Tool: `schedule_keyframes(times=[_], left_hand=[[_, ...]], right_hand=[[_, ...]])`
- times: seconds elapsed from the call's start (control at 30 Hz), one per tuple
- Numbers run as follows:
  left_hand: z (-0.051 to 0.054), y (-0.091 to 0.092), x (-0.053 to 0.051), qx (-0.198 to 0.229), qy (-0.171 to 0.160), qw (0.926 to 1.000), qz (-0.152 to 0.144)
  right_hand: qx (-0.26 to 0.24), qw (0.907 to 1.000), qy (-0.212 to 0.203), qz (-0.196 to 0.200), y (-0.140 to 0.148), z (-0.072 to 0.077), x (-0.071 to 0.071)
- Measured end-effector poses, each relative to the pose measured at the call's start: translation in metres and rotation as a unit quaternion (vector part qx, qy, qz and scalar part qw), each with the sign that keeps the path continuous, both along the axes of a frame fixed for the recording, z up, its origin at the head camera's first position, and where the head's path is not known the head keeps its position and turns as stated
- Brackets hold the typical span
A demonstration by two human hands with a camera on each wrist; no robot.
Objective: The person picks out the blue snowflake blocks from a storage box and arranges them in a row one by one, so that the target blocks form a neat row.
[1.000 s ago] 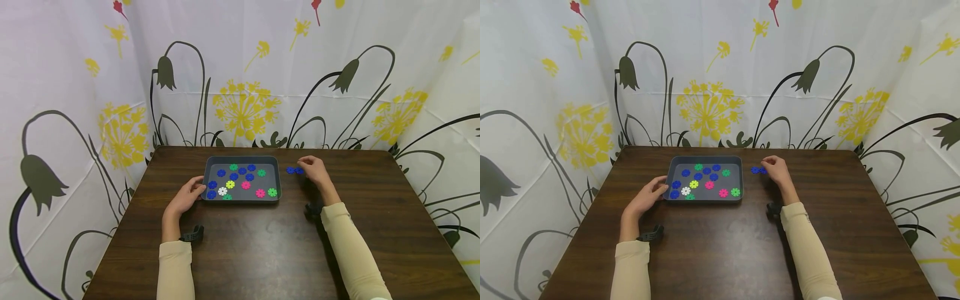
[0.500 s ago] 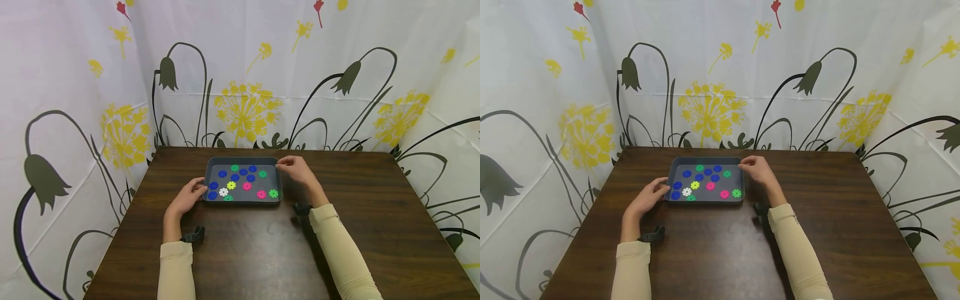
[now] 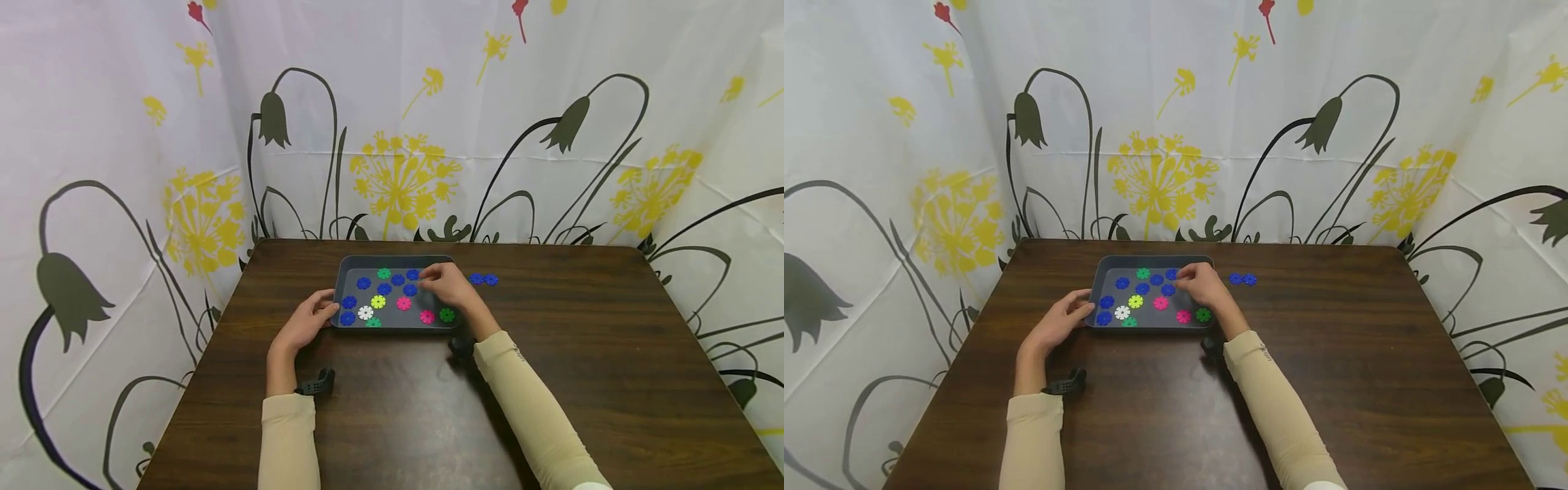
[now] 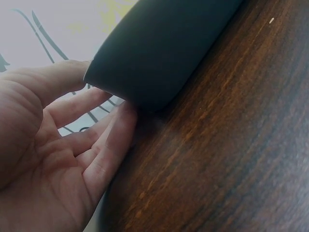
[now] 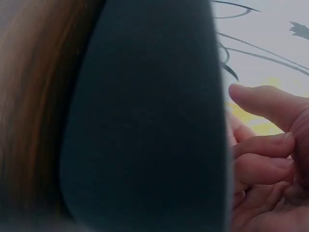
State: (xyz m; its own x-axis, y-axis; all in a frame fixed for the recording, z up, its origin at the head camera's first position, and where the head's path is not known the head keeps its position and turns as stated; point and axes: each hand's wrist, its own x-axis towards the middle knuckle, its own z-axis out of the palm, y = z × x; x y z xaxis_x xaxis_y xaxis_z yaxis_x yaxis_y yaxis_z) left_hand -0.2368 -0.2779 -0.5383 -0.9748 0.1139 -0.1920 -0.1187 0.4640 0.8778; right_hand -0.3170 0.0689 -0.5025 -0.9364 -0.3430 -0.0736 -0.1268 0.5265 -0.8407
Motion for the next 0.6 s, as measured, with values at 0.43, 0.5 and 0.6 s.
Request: schedule_keyframes(times=[0.43, 0.5, 0.6], left_hand=[[-0.004, 0.002, 0.002, 0.013, 0.003, 0.9999, -0.001], [-0.003, 0.002, 0.002, 0.014, 0.004, 0.9999, 0.000], [-0.001, 0.001, 0.003, 0.013, 0.005, 0.9999, 0.002]], right_hand=[[0.040, 0.9978, -0.011, -0.051, -0.025, -0.021, 0.001], [0.047, 0.9974, -0.008, -0.053, -0.027, -0.023, 0.001], [0.061, 0.9966, 0.000, -0.055, -0.031, -0.025, 0.000]])
